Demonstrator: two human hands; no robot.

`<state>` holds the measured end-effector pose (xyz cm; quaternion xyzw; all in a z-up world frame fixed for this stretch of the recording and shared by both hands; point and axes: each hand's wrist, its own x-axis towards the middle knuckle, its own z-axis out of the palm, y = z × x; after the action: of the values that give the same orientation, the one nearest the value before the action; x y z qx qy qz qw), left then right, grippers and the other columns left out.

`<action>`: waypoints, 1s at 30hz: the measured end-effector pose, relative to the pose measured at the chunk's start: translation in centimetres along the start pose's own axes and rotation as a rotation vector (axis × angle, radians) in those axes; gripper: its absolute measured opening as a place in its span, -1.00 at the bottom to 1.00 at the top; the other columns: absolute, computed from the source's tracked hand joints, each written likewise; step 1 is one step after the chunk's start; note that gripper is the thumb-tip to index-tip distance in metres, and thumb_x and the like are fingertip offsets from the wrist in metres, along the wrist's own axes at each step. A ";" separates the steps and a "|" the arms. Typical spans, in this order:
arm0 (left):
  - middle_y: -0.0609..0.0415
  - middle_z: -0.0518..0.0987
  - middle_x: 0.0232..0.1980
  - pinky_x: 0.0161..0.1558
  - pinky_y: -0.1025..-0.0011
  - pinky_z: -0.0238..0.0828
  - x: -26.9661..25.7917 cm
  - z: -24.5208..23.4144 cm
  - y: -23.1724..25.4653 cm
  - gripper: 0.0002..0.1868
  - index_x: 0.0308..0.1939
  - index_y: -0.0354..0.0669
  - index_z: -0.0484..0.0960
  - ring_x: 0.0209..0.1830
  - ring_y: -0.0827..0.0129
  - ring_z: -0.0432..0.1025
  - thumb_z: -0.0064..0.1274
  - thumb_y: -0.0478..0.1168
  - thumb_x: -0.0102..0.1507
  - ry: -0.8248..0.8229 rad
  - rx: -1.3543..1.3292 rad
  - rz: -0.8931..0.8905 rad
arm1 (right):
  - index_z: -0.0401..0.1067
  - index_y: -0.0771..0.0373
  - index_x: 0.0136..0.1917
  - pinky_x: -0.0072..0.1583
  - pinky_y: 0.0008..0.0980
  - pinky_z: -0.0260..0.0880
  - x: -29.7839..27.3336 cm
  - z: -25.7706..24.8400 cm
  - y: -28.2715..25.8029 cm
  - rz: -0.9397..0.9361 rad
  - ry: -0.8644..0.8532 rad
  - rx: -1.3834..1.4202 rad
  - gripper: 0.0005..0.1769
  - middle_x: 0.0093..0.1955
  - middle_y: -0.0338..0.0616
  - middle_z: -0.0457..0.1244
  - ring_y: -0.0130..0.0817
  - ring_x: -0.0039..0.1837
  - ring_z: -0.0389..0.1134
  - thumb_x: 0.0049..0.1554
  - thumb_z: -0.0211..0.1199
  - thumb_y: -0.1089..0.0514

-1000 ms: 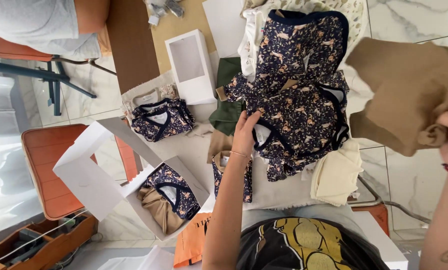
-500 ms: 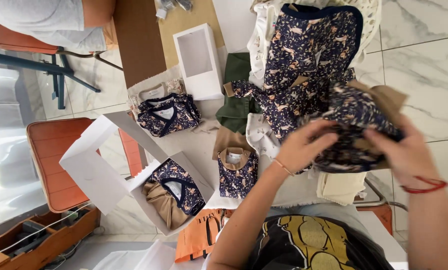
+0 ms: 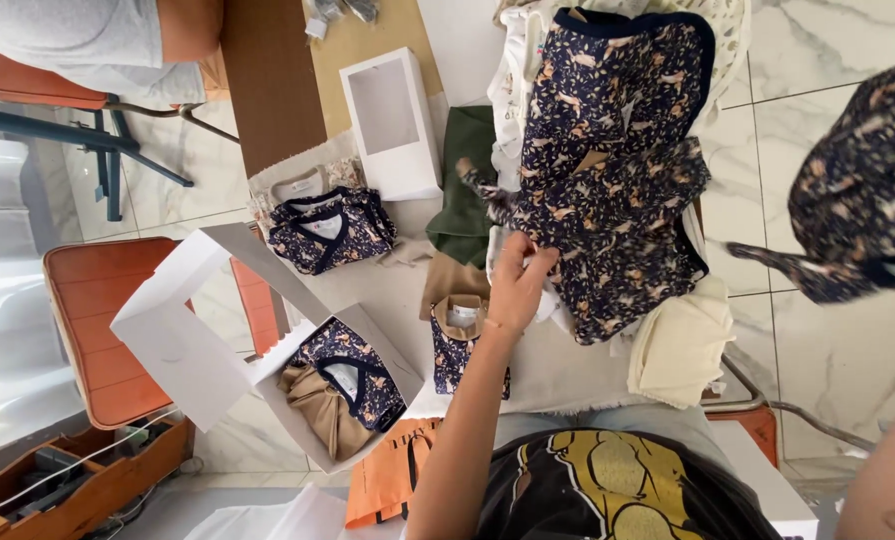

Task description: Folding garments and packing them into white cardboard boxes

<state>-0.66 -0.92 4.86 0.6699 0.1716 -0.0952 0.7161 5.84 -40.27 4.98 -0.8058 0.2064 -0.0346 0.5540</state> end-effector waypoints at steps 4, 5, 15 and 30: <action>0.03 0.41 -0.04 0.02 0.30 0.16 -4.4 -0.3 7.2 -0.55 -0.01 -0.21 0.32 -0.01 0.24 0.26 -0.02 -0.22 0.02 -0.331 -0.706 -0.101 | 0.20 0.09 0.22 0.28 -0.44 0.10 -5.8 6.5 -12.5 -0.091 0.014 -0.033 -0.52 0.20 -0.28 0.13 -0.47 0.24 0.15 0.22 -0.14 -0.24; 0.00 0.38 0.03 0.09 0.22 0.14 -4.9 -0.9 7.9 -0.42 0.08 -0.23 0.25 0.06 0.20 0.24 0.02 -0.24 -0.01 -0.443 -0.885 -0.073 | -0.11 0.20 0.27 0.26 -0.12 0.04 -7.6 8.6 -17.3 -0.174 -0.210 -0.139 -0.41 0.29 -0.02 -0.14 -0.06 0.30 -0.06 0.07 0.03 0.01; 0.10 0.48 -0.36 -0.35 0.63 0.40 -10.7 -6.5 11.0 -0.88 -0.32 -0.20 0.42 -0.48 0.50 0.38 0.05 -0.39 0.12 -0.468 -0.793 -0.027 | 0.50 0.00 -0.25 -0.14 -0.59 0.32 -15.0 13.7 -18.0 -0.263 -1.134 -0.466 -0.64 -0.27 -0.48 0.40 -0.59 -0.25 0.39 -0.38 0.41 -0.04; 0.30 0.17 -0.57 -0.72 0.72 -0.25 -12.9 -13.4 14.2 -0.64 -0.17 -0.10 0.55 -0.74 0.68 -0.07 -0.28 -0.01 0.21 -0.362 -0.135 -0.277 | 0.37 0.29 -0.51 -0.42 -0.55 -0.26 -22.4 7.9 -15.2 -0.174 -0.676 -0.502 -0.78 -0.67 -0.25 -0.06 -0.49 -0.54 -0.16 -0.23 0.31 0.13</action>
<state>-8.92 12.42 22.19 0.5625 0.1364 -0.2993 0.7586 -7.88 -20.49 19.61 -0.8960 -0.0535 0.2361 0.3723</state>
